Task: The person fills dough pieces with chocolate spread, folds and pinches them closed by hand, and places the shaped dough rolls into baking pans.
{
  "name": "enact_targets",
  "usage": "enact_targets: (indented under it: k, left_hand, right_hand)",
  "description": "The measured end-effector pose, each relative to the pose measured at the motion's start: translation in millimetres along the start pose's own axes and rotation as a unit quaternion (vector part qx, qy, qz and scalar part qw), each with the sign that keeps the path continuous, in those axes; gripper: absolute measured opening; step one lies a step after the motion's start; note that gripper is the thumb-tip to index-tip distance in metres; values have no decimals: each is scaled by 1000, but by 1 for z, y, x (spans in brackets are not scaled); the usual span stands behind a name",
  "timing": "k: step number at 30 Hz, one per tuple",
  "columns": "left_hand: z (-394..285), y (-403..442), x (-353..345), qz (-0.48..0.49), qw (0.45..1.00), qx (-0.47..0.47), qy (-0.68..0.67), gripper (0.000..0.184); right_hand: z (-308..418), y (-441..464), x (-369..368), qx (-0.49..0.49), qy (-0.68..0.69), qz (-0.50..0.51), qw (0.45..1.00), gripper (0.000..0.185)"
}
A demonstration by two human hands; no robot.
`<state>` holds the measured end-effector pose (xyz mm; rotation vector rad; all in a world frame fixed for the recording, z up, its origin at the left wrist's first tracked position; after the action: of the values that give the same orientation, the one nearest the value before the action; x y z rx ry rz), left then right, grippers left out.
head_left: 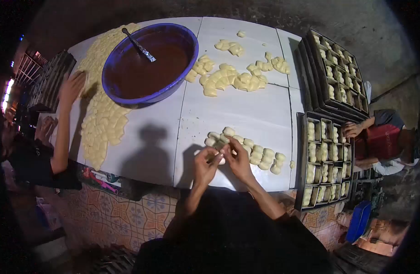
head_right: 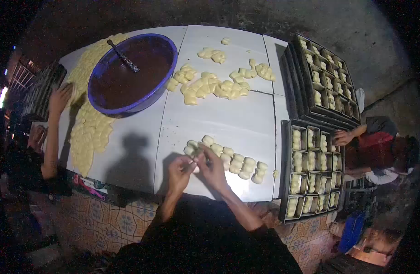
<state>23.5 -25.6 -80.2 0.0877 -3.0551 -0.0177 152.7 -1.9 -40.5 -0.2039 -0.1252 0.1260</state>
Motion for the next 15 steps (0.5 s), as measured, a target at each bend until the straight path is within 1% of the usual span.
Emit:
enact_targets:
  k: [1,2,3,5,6,7,9,10,11,12,13,14,15]
  left_hand:
    - [-16,6,7,-43,990,-81,-111,23]
    - [-18,6,10,-33,982,-48,-178,23]
    - [-35,9,11,-23,969,-15,-245,24]
    - [-29,11,18,-54,957,-14,-285,26]
    - [-24,12,21,-69,950,-14,-305,27]
    - [-11,14,33,-125,967,-38,-221,29]
    - [33,11,45,-215,956,114,-164,30]
    - [48,9,38,-216,939,185,-195,32]
    - [63,7,29,-215,916,253,-224,34]
    - [86,10,16,-174,904,260,-291,39]
    - [77,13,12,-182,899,262,-300,40]
    - [72,14,10,-188,902,247,-302,40]
    - [71,14,9,-197,903,233,-304,40]
  right_hand:
    - [-3,6,-3,-1,3,1,1000,37]
    - [-31,17,-14,-74,53,125,988,47]
    - [-49,12,-29,-225,78,274,932,50]
    - [-40,12,-41,-217,154,348,899,48]
    - [-24,30,-33,-149,95,273,946,42]
    - [-15,51,-25,-40,-28,203,978,38]
    - [-13,80,-7,-78,-97,60,990,36]
    - [-24,95,-4,-67,-66,25,995,37]
    - [-36,107,-10,-64,-132,69,987,39]
    - [-58,116,-9,-70,-98,87,989,40]
    - [-59,116,-12,-77,-64,107,989,41]
    - [-56,115,-1,-62,-93,26,993,46]
    - [-56,115,-3,-58,-132,46,988,46]
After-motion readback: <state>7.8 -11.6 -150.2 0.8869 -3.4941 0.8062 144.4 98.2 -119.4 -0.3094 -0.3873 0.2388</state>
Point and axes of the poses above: each hand's wrist, its own y-axis towards the middle knuckle, its own x-axis out of the back of the hand, z = x × y, the point moved 9 cm from there along y, towards the middle knuckle, and after that the axes turned 8 degrees about -x, right-handed, at the moved point
